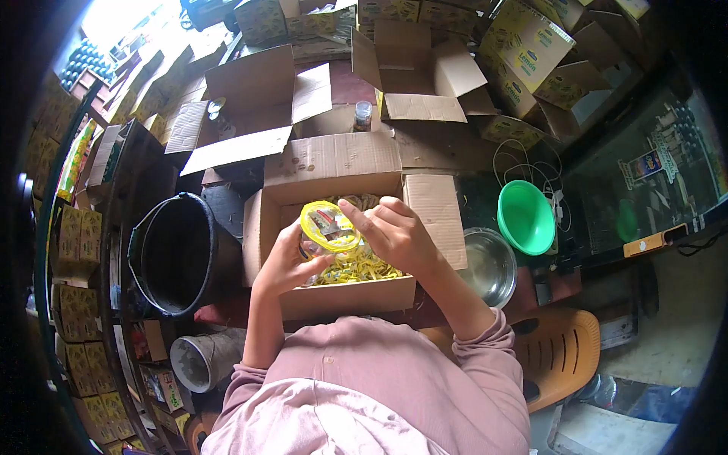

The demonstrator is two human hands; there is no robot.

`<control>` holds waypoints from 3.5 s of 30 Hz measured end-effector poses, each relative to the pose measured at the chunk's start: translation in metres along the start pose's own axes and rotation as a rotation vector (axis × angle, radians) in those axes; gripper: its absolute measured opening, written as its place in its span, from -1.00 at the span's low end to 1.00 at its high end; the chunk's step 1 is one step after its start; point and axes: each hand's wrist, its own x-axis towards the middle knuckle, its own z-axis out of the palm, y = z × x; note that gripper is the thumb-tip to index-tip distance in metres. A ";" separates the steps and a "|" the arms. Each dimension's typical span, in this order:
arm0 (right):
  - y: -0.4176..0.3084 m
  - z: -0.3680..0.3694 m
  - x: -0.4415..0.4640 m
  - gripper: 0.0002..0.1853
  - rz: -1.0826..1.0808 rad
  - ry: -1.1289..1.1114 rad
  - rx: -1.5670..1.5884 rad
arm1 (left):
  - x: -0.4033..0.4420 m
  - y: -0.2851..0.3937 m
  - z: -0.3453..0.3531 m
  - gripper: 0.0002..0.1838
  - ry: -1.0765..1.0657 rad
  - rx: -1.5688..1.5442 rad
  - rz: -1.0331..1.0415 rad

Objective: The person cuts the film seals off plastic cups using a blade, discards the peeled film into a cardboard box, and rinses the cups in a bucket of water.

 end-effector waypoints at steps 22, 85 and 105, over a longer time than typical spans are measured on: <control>0.005 0.001 0.002 -0.47 -0.049 0.003 0.038 | -0.009 -0.032 0.001 -0.45 -0.167 -0.492 -0.242; 0.002 0.000 0.006 -0.57 -0.235 0.112 0.042 | -0.007 -0.030 0.035 -0.37 -0.683 -1.302 -0.190; 0.000 0.018 0.019 -0.70 -0.221 0.241 0.103 | 0.001 -0.039 0.074 -0.33 -1.390 -2.343 -0.120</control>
